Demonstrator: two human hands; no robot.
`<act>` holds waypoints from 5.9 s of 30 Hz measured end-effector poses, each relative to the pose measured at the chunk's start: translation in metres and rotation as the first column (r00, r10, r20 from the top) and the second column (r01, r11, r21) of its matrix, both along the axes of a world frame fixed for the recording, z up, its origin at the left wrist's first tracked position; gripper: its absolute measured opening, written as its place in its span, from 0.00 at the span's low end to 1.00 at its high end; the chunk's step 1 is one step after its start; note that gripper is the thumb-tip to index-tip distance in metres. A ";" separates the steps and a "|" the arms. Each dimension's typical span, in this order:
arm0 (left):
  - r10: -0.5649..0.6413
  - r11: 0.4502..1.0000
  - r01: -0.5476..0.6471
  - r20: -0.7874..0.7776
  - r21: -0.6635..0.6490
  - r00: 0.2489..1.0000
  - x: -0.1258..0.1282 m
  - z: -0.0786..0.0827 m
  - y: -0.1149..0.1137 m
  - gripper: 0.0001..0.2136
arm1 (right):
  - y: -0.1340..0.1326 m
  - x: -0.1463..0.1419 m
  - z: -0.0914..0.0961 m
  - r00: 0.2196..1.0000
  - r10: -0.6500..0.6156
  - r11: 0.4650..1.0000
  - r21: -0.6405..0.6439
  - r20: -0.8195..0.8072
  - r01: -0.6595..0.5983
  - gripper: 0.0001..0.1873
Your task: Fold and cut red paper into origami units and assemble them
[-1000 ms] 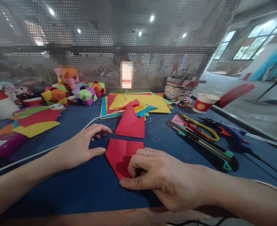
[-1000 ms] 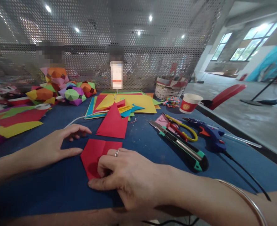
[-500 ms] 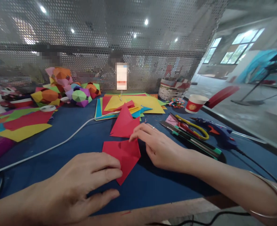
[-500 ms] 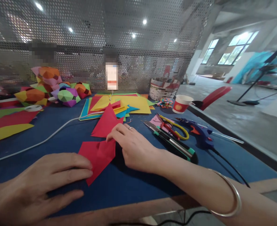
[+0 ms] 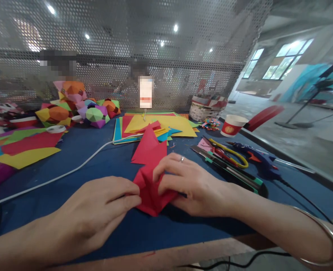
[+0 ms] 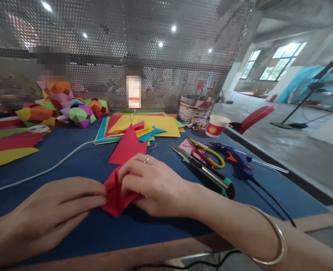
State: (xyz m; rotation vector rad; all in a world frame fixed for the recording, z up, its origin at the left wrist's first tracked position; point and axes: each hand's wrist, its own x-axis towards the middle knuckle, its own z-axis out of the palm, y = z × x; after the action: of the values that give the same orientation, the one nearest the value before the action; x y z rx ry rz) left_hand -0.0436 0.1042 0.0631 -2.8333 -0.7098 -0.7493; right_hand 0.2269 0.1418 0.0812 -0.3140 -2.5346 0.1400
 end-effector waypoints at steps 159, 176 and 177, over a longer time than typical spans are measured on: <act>-0.092 0.996 0.092 -0.062 0.003 0.994 -0.004 0.000 -0.021 0.18 | -0.009 -0.015 -0.006 0.955 -0.259 0.802 -0.519 0.144 0.295 0.11; -0.042 0.998 0.039 -0.060 -0.050 0.997 0.006 -0.002 -0.023 0.17 | -0.010 -0.014 -0.005 0.946 -0.270 0.790 -0.522 0.178 0.323 0.12; -0.034 0.999 0.031 -0.065 -0.040 0.997 0.005 -0.003 -0.023 0.17 | -0.010 -0.014 -0.005 0.945 -0.274 0.785 -0.526 0.178 0.327 0.12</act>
State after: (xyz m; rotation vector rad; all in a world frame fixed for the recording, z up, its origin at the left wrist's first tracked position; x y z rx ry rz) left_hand -0.0381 0.0814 0.0597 -2.8966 -0.6774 -0.6500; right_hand 0.2131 0.1323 0.0764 -0.9684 -2.4427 0.7540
